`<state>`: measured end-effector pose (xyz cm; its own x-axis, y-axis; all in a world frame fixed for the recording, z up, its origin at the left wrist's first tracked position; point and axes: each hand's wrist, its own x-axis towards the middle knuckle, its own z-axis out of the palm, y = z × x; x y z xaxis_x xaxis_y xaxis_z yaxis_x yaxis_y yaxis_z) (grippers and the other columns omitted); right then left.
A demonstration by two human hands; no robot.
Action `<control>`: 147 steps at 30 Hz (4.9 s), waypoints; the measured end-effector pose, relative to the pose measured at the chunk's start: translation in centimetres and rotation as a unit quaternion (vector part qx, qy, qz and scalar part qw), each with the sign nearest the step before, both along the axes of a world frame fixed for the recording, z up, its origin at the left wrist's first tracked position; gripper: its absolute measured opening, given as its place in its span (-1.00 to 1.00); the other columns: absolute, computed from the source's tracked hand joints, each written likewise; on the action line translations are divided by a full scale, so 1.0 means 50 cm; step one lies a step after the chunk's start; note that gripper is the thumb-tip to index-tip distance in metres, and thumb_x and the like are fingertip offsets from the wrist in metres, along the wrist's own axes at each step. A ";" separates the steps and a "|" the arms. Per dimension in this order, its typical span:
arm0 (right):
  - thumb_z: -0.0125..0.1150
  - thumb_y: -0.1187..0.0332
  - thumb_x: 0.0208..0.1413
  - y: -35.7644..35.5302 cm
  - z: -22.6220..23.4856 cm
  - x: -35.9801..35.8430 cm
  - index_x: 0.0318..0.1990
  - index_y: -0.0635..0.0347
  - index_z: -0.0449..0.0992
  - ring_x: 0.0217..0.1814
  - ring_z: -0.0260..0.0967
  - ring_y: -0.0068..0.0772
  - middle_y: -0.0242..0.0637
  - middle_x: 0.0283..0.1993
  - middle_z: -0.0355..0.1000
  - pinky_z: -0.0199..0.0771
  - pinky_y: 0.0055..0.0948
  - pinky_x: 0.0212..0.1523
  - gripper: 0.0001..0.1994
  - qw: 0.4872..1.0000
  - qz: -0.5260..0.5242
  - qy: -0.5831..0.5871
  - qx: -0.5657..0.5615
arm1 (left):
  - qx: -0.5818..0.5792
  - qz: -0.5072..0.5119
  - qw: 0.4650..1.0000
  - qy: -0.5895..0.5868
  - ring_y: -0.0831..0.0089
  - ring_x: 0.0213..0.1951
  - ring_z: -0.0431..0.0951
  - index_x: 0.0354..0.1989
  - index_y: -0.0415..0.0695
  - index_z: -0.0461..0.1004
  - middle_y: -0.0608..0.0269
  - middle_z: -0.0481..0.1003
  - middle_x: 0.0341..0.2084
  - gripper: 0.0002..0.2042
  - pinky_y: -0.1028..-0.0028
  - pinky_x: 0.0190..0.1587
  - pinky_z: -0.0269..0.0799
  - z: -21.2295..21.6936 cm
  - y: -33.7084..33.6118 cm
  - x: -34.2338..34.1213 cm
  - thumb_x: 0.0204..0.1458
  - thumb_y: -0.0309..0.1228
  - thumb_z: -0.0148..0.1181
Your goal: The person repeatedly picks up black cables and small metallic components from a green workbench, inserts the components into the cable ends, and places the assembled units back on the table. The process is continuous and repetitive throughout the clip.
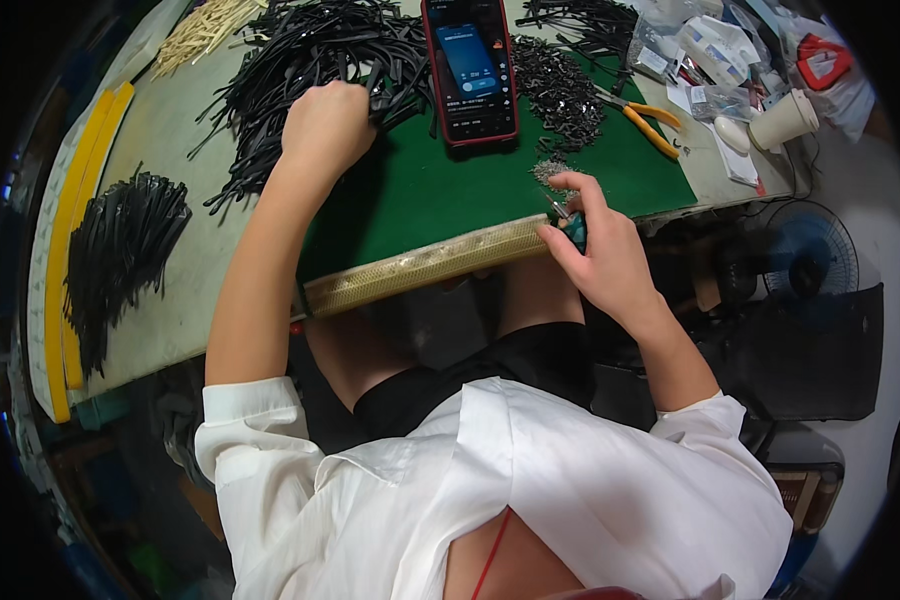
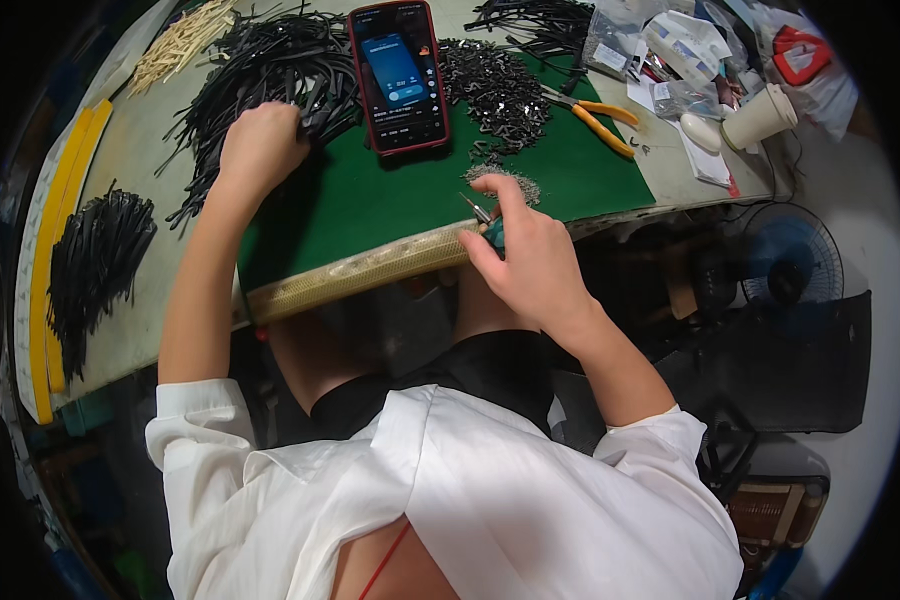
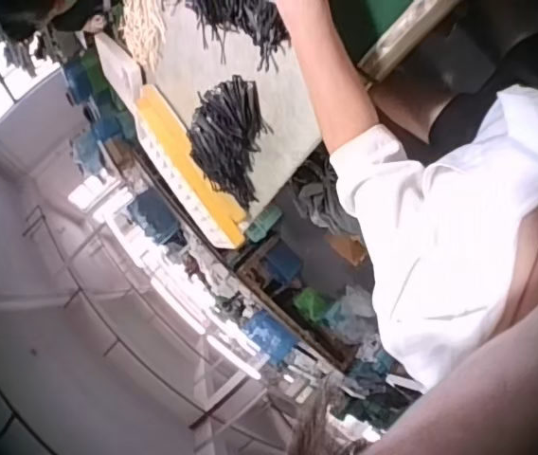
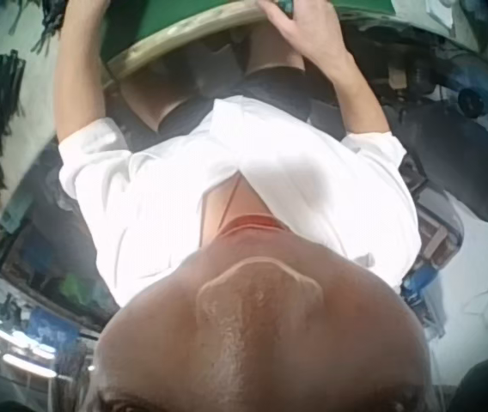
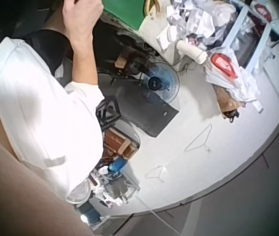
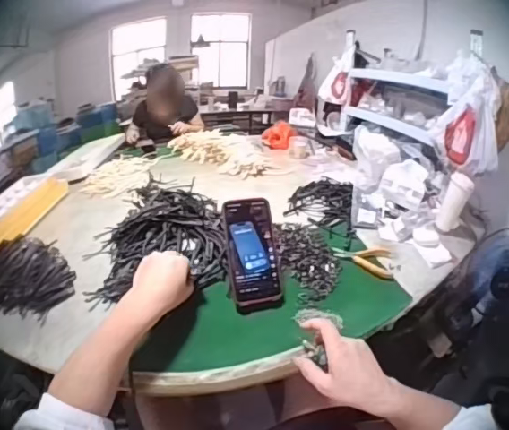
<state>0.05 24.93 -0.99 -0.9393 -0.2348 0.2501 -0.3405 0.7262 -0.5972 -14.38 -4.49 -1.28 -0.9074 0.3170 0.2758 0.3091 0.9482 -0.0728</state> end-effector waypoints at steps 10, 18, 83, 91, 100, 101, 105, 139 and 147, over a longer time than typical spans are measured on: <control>0.31 0.32 0.08 0.017 0.003 -0.004 0.05 0.15 0.38 -0.29 0.53 0.10 -0.03 -0.32 0.52 0.49 -0.15 -0.28 -0.60 1.000 -0.005 -0.018 0.002 | 0.053 0.012 0.999 -0.006 0.00 -0.24 0.58 -0.37 -0.23 0.55 -0.03 0.56 -0.38 -0.82 0.15 -0.15 0.51 0.020 -0.041 0.057 -0.08 -0.37 0.29; 0.30 0.34 0.07 0.050 0.015 -0.017 0.04 0.17 0.38 -0.33 0.51 0.02 -0.08 -0.34 0.50 0.47 -0.21 -0.32 -0.62 0.999 -0.037 -0.033 0.004 | 0.135 -0.021 0.990 -0.039 -0.08 -0.36 0.53 -0.30 -0.26 0.54 -0.13 0.53 -0.46 -0.85 0.18 -0.26 0.46 0.075 -0.075 0.124 -0.05 -0.49 0.26; 0.05 0.35 0.30 -0.103 0.085 0.025 0.05 0.20 0.27 -0.68 0.29 -0.63 -0.39 -0.50 0.41 0.21 -0.58 -0.68 -0.75 0.868 0.102 -0.305 -0.379 | 0.368 -0.196 0.896 0.150 0.20 -0.43 0.65 -0.15 -0.30 0.54 0.04 0.59 -0.41 -0.63 0.44 -0.35 0.52 0.006 0.098 0.301 -0.26 -0.68 0.26; 0.31 0.36 0.07 -0.141 0.007 0.018 0.17 0.29 0.20 -0.52 0.49 -0.05 -0.11 -0.39 0.49 0.45 -0.24 -0.52 -0.45 0.991 0.065 0.121 -0.011 | 0.263 -0.134 0.951 0.095 0.16 -0.54 0.54 -0.24 -0.19 0.41 0.17 0.49 -0.56 -0.68 0.30 -0.50 0.43 0.006 0.102 0.283 -0.25 -0.58 0.26; 0.34 0.31 0.04 -0.079 0.008 0.017 0.20 0.26 0.21 -0.44 0.51 0.07 -0.05 -0.41 0.48 0.48 -0.15 -0.46 -0.40 0.999 0.044 -0.008 -0.011 | 0.101 0.009 0.991 0.090 0.06 -0.40 0.62 -0.33 -0.15 0.52 0.06 0.57 -0.50 -0.87 0.18 -0.35 0.52 -0.001 0.041 0.098 -0.06 -0.45 0.28; 0.33 0.32 0.05 -0.072 0.007 0.017 0.17 0.22 0.26 -0.41 0.51 0.08 -0.05 -0.40 0.48 0.48 -0.14 -0.41 -0.45 0.999 0.034 -0.016 -0.024 | 0.075 0.020 0.995 0.066 0.08 -0.41 0.62 -0.41 -0.16 0.52 0.09 0.57 -0.52 -0.89 0.19 -0.36 0.53 -0.001 0.047 0.083 -0.07 -0.43 0.30; 0.29 0.33 0.07 -0.031 0.011 0.002 0.11 0.17 0.33 -0.34 0.52 0.08 -0.04 -0.36 0.50 0.48 -0.13 -0.32 -0.54 0.999 0.004 -0.002 -0.031 | 0.084 0.047 0.995 -0.011 0.01 -0.31 0.62 -0.38 -0.16 0.62 0.01 0.60 -0.46 -0.76 0.13 -0.24 0.52 -0.006 0.046 0.033 -0.09 -0.25 0.40; 0.18 0.40 0.11 0.079 0.040 -0.057 -0.06 0.15 0.42 -0.10 0.47 0.00 -0.11 -0.13 0.47 0.46 -0.15 -0.08 -0.76 0.968 0.094 -0.081 0.219 | 0.640 -0.110 0.760 -0.008 0.69 -0.51 0.47 -0.21 -0.22 0.63 0.35 0.59 -0.50 -0.83 0.70 -0.44 0.29 0.046 0.050 0.224 0.05 -0.44 0.37; 0.16 0.41 0.11 0.073 0.038 -0.065 0.00 0.14 0.42 -0.10 0.48 0.02 -0.09 -0.10 0.48 0.47 -0.17 -0.07 -0.72 0.965 0.096 -0.077 0.231 | 0.635 -0.132 0.761 0.009 0.67 -0.44 0.52 -0.14 -0.23 0.61 0.41 0.57 -0.48 -0.77 0.67 -0.34 0.42 0.027 0.057 0.227 0.03 -0.50 0.41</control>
